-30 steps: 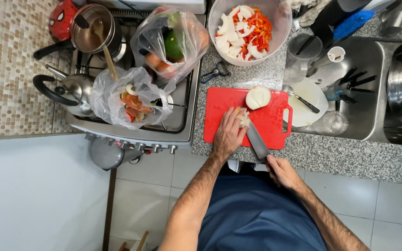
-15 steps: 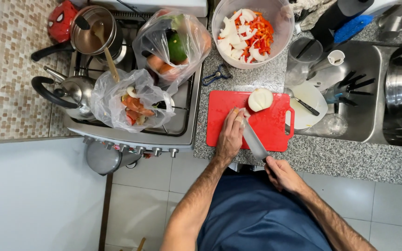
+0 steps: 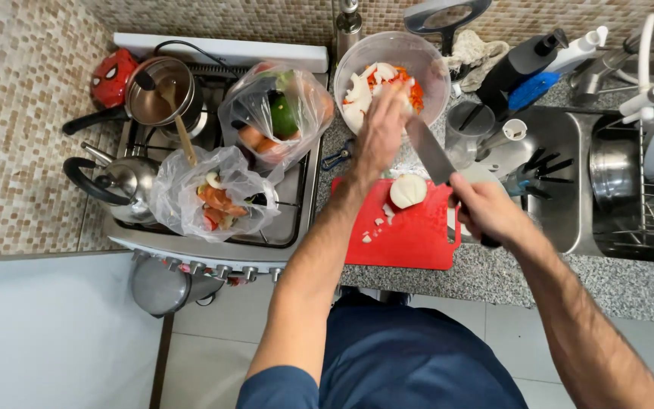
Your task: Peel and chop onions on a cutting board in a kitchen.
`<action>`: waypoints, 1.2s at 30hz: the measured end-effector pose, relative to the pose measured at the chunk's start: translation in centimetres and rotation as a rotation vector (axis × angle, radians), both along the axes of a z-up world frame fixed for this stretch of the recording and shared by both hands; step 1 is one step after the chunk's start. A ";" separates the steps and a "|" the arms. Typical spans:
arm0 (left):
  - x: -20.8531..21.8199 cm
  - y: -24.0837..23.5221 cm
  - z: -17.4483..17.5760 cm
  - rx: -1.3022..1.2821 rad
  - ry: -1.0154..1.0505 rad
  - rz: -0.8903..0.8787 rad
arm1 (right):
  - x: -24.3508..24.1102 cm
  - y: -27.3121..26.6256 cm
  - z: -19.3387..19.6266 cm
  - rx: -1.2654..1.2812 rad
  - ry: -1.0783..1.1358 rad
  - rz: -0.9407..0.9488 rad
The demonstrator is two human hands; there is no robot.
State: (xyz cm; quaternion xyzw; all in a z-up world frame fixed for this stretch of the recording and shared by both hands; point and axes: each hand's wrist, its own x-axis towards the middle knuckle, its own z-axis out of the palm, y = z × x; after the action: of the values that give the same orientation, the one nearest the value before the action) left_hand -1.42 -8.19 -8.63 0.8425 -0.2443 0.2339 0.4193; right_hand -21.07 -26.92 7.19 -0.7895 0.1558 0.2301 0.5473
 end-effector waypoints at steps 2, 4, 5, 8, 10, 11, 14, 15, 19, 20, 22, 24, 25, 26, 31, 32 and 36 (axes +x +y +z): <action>2.1 1.6 1.1 0.095 0.058 0.045 | 2.6 -0.2 1.9 -0.127 0.085 0.003; 2.6 3.0 3.1 0.196 0.110 0.092 | 4.5 -0.7 3.5 -0.247 0.165 0.006; 1.7 3.8 4.2 0.168 0.116 0.122 | 4.7 -1.1 3.9 -0.262 0.177 0.023; -4.5 6.6 4.6 0.085 0.121 0.160 | 3.8 -1.7 4.4 -0.246 0.204 0.029; -9.5 8.7 3.9 0.031 0.118 0.170 | 2.6 -1.9 4.3 -0.215 0.220 0.020; -12.1 9.8 3.4 0.131 0.264 0.092 | 1.9 -2.0 4.2 -0.184 0.183 0.009; -18.8 12.2 1.3 0.256 0.520 -0.067 | -2.5 -3.5 1.2 -0.065 0.128 0.020; -20.6 12.8 0.5 0.276 0.612 -0.153 | -4.2 -4.3 0.0 0.016 0.094 0.033; -23.3 13.1 -2.2 0.417 0.602 -0.140 | -13.1 -7.0 -7.4 0.045 0.138 0.142; -23.4 13.1 -1.9 0.445 0.563 -0.133 | -15.2 -7.6 -9.0 0.069 0.205 0.142; -22.9 12.8 -2.0 0.475 0.524 -0.130 | -18.5 -8.4 -11.8 0.095 0.272 0.140; -21.8 12.4 -2.9 0.518 0.483 -0.176 | -20.8 -9.0 -14.1 0.141 0.303 0.112; -21.0 12.2 -3.4 0.519 0.483 -0.183 | -20.8 -9.0 -14.7 0.141 0.304 0.105; -20.1 12.1 -4.0 0.533 0.500 -0.230 | -20.8 -8.9 -15.4 0.152 0.300 0.098; -18.1 12.5 -8.6 0.399 0.323 -0.344 | -18.8 -6.9 -18.1 0.184 0.167 0.156; -17.8 12.2 -9.7 0.384 0.320 -0.345 | -18.4 -6.5 -18.6 0.217 0.174 0.136; -17.1 11.0 -13.9 0.364 0.340 -0.320 | -17.4 -5.1 -20.4 0.259 0.181 0.127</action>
State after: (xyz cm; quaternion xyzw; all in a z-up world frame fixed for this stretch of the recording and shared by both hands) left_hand -18.54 2.80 -22.57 0.8817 -0.3382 -0.0273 0.3279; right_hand -38.49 -32.05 -13.24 -0.6965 0.1234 0.3526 0.6126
